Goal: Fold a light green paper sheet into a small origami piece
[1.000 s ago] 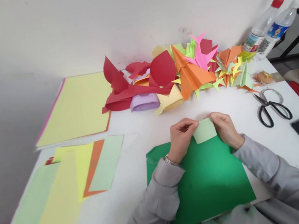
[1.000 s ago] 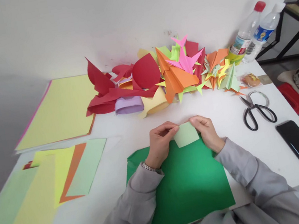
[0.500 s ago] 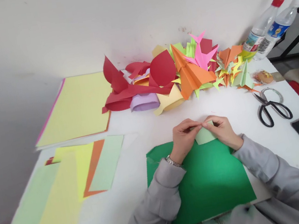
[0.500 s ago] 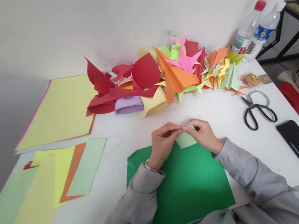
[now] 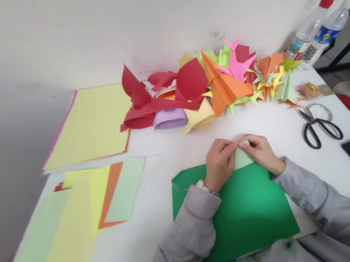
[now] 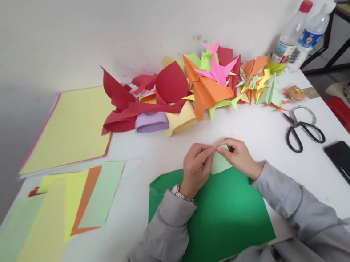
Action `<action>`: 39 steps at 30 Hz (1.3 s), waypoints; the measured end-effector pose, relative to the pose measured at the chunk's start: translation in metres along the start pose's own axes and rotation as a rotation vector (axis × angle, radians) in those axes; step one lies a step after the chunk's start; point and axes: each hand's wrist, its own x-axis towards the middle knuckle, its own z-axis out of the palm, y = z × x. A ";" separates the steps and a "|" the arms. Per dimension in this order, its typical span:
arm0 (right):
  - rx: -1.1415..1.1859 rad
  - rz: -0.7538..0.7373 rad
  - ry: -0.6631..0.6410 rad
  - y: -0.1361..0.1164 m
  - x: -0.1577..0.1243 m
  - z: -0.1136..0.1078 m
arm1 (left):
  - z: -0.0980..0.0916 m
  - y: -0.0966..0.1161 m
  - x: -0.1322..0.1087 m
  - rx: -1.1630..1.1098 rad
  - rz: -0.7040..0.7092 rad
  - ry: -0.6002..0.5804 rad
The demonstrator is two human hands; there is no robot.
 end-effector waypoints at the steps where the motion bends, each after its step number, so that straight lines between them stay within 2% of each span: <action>1: 0.000 -0.002 0.002 0.000 0.000 0.000 | 0.000 0.000 0.000 0.000 -0.002 0.000; 8: -0.014 -0.011 -0.010 0.001 0.001 0.000 | -0.001 -0.001 -0.001 -0.014 -0.015 -0.015; 11: -0.021 -0.019 -0.013 -0.001 0.001 -0.001 | -0.001 0.001 0.001 -0.072 -0.073 -0.010; 14: -0.007 -0.027 -0.040 -0.004 0.001 -0.001 | -0.001 0.003 0.002 -0.202 -0.222 -0.009; 19: 0.037 0.017 -0.055 -0.007 0.001 -0.001 | -0.002 0.004 0.004 -0.582 -0.612 -0.014; 23: 0.113 0.069 -0.049 -0.010 0.000 0.000 | -0.005 0.005 0.009 -0.779 -0.764 0.004; 30: 0.169 0.132 -0.068 -0.012 0.001 -0.001 | -0.009 0.004 0.011 -0.893 -0.828 -0.011; 39: 0.100 0.040 -0.080 -0.010 0.002 -0.002 | -0.009 0.008 0.012 -0.763 -0.753 -0.020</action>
